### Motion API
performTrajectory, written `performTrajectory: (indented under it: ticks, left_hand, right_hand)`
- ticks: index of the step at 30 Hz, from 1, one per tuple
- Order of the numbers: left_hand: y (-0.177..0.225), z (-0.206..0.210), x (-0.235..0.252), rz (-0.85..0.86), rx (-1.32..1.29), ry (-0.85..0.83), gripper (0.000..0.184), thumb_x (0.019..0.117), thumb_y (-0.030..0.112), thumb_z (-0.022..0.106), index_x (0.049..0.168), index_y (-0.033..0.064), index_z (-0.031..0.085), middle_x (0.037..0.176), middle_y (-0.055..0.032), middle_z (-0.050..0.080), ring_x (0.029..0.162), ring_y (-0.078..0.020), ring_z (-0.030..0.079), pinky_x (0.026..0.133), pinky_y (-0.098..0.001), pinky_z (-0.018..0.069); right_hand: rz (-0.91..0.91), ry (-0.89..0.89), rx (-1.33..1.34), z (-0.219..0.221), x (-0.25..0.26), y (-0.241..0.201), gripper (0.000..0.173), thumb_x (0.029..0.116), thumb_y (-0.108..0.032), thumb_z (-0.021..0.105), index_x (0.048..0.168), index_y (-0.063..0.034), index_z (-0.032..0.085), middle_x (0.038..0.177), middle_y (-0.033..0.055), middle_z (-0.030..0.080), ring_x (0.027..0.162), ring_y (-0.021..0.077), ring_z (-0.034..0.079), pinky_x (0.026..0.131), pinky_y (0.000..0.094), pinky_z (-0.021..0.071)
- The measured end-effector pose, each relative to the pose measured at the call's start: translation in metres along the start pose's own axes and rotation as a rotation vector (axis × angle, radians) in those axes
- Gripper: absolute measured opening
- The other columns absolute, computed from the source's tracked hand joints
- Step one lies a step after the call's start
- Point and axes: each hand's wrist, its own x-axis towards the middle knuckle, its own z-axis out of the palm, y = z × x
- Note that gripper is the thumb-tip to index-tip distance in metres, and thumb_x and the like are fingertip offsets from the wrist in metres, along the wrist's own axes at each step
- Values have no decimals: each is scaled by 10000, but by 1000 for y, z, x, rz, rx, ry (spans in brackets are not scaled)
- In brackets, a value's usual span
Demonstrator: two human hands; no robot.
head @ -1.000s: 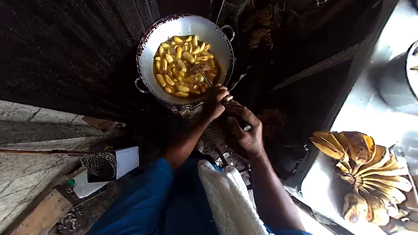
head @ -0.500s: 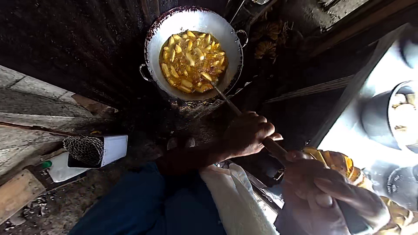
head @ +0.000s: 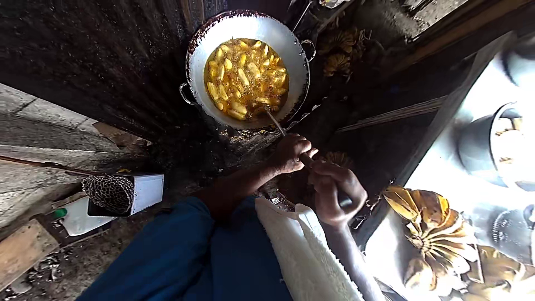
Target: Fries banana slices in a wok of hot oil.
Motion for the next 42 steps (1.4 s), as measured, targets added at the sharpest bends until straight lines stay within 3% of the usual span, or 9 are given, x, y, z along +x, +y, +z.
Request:
performTrajectory:
  ticks: [3,8,13,17,21,25,33,38,42]
  left_hand:
    - [-6,-4,0,-7,22,1,348,983,212,631,679,48,582,717,-112,616,794,-265,651,863,-419,510]
    - [30,-7,-2,-31,1,58,286,959,175,649,704,50,612,743,-105,632,829,-265,655,887,-436,513]
    - [55,-17,1,-20,-39,117,295,937,167,676,669,75,598,693,-70,614,772,-223,645,852,-406,512]
    - [27,-8,2,15,-46,85,308,961,176,642,680,61,590,715,-100,624,829,-264,657,873,-420,499]
    - [1,-7,7,20,-17,25,310,957,176,638,679,50,587,721,-114,625,817,-274,656,877,-422,498]
    - [10,4,6,-7,16,42,317,971,240,635,693,97,588,720,-62,603,800,-224,633,856,-401,497]
    - [84,-21,12,-6,39,64,285,913,196,681,658,107,588,652,-30,576,694,-184,605,733,-377,496]
    - [49,-11,14,-37,17,9,329,967,223,638,675,81,585,687,-79,609,755,-245,644,787,-426,508]
    - [14,-7,12,-53,28,-80,339,986,220,597,695,46,590,713,-114,617,794,-281,652,823,-455,504]
  right_hand:
    - [-2,-16,29,6,5,1,208,1034,-221,550,1044,-90,712,947,5,711,848,125,691,787,363,609]
    - [21,-58,12,-10,8,-33,220,1041,-219,536,1082,-106,719,945,-9,710,763,78,659,689,279,583]
    - [33,-93,-15,-17,13,-61,225,1038,-230,547,1044,-101,731,897,5,714,763,98,670,722,299,593]
    - [3,-100,-35,-8,13,-37,207,1036,-220,538,1046,-115,716,901,-13,699,789,90,668,783,336,601]
    - [-13,-93,-20,2,17,-13,221,1041,-208,533,1060,-78,712,946,1,701,799,82,661,711,282,582]
    - [30,-91,9,-11,21,-30,220,1035,-205,538,1074,-87,719,942,1,706,769,97,659,689,299,587]
    - [42,-84,-43,-42,19,-89,256,1044,-241,517,1085,-117,737,910,2,724,766,119,676,761,341,604]
    - [48,3,38,-29,19,-49,224,1018,-214,535,1048,-134,742,839,-37,700,718,102,660,714,341,602]
    - [65,29,64,-11,16,-14,202,1013,-203,555,1066,-120,732,937,-36,713,779,97,673,737,329,606]
